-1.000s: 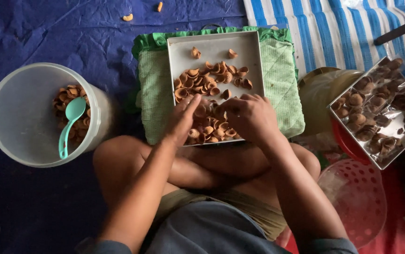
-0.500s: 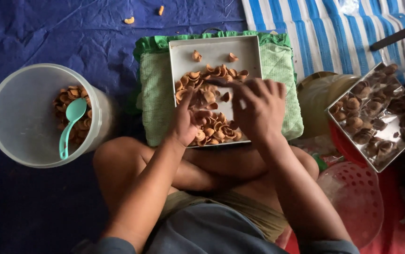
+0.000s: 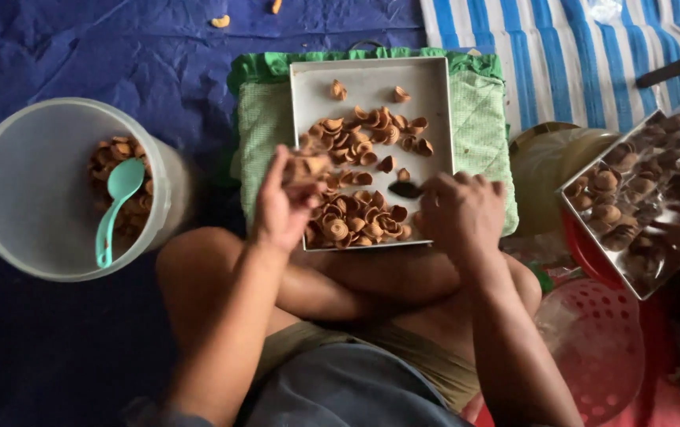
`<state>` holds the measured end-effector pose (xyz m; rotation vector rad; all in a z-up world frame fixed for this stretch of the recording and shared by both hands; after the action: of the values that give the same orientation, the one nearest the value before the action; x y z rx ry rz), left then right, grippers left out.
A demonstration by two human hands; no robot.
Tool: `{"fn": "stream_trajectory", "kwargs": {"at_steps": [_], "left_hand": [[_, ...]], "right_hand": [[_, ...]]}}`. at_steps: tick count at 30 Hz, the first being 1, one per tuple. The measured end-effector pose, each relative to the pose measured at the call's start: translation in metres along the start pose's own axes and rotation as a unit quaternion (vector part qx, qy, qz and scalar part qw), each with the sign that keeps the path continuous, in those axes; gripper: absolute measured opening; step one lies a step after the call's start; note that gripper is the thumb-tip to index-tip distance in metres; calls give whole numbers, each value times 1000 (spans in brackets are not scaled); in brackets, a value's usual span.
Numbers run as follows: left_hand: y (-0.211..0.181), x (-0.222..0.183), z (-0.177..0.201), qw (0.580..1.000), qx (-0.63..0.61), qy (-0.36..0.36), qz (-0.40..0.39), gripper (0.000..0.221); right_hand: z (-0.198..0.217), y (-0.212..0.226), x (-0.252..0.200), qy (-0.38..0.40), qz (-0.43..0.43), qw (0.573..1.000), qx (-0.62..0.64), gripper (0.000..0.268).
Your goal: Filling small pastry shells with a dark mixture using a spoon while sitting on the floor.
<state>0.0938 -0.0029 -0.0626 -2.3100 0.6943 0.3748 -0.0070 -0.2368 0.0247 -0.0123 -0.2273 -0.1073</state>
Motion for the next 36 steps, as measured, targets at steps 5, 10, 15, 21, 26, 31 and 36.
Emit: {"fn": "stream_trajectory", "kwargs": {"at_steps": [5,10,15,21,26,31,36], "left_hand": [[2,-7,50,999,16,-37,-36,48],[14,-14,58,993,30,-98,-57,40],[26,-2,58,994,67,-73,-54,37],[31,-2,25,994,85,-51,-36,43],[37,-10,-4,995,101,-21,-11,43],[47,-6,-3,987,160,18,8,50],[17,-26,-30,899,437,-10,21,45]], "right_hand": [[-36,39,-12,132,4,991,32,7],[-66,47,-6,192,-30,963,186,9],[-56,21,-11,319,-213,847,367,22],[-41,-7,-7,220,-196,891,346,22],[-4,6,0,137,-149,923,327,17],[5,20,5,54,-67,973,212,10],[17,34,13,29,-18,986,162,6]]}}
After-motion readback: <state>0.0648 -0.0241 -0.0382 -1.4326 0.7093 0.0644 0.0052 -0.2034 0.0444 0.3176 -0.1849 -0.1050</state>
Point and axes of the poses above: each hand's wrist, its own x-axis towards the middle knuckle, its own z-axis out of the back of the hand, y = z × x, the point moved 8 cm from there along x, towards the middle knuckle, and after that the axes turned 9 degrees about y, right-handed, at the moved point
